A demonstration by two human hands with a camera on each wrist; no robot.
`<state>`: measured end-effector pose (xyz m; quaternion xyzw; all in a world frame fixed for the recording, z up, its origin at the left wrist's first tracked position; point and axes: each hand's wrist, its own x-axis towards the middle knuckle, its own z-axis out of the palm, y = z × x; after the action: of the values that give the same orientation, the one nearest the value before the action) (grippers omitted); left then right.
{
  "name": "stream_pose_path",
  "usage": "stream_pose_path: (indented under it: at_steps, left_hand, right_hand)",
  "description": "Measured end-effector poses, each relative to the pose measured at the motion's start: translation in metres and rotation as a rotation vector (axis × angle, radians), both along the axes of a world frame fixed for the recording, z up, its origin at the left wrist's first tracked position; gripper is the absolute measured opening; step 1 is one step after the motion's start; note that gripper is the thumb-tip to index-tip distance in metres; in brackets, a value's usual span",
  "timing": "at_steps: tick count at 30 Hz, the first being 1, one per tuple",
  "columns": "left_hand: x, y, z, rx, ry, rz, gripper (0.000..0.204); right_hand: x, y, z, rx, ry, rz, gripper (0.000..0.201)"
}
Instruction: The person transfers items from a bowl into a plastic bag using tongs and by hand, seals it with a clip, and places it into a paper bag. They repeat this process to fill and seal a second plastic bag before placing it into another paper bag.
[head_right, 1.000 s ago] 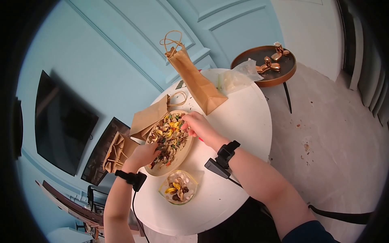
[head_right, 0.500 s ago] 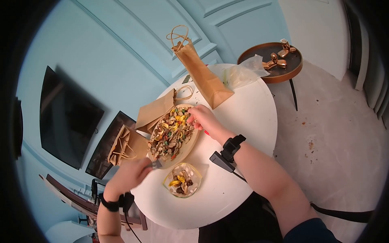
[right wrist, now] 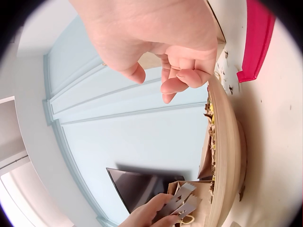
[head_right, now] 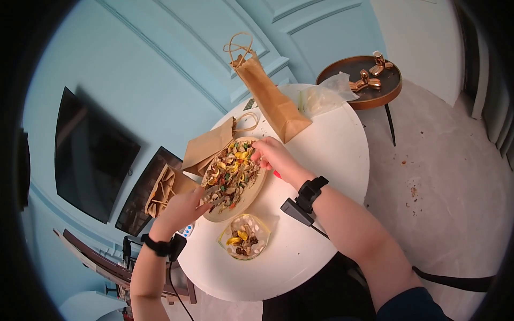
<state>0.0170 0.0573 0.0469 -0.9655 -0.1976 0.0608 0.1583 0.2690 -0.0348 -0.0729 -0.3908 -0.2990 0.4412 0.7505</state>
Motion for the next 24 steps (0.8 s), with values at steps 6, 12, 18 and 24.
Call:
stream_pose_path:
  at_steps: [6, 12, 18, 24]
  left_hand:
    - [0.026, 0.030, -0.027, -0.076, 0.143, 0.096, 0.036]
    - [0.029, 0.040, -0.041, -0.145, 0.133, 0.145, 0.032]
    - [0.019, 0.039, -0.037, -0.125, 0.078, 0.129, 0.024]
    - [-0.006, 0.017, -0.003, -0.171, -0.127, 0.030, 0.021]
  right_hand:
    - [-0.001, 0.000, 0.000, 0.008, 0.028, -0.006, 0.028]
    - [-0.001, 0.008, -0.006, 0.018, 0.009, 0.018, 0.027]
    - [-0.001, 0.006, -0.004, 0.023, 0.014, 0.018, 0.025]
    - [-0.002, 0.007, -0.003, -0.002, -0.016, 0.001, 0.026]
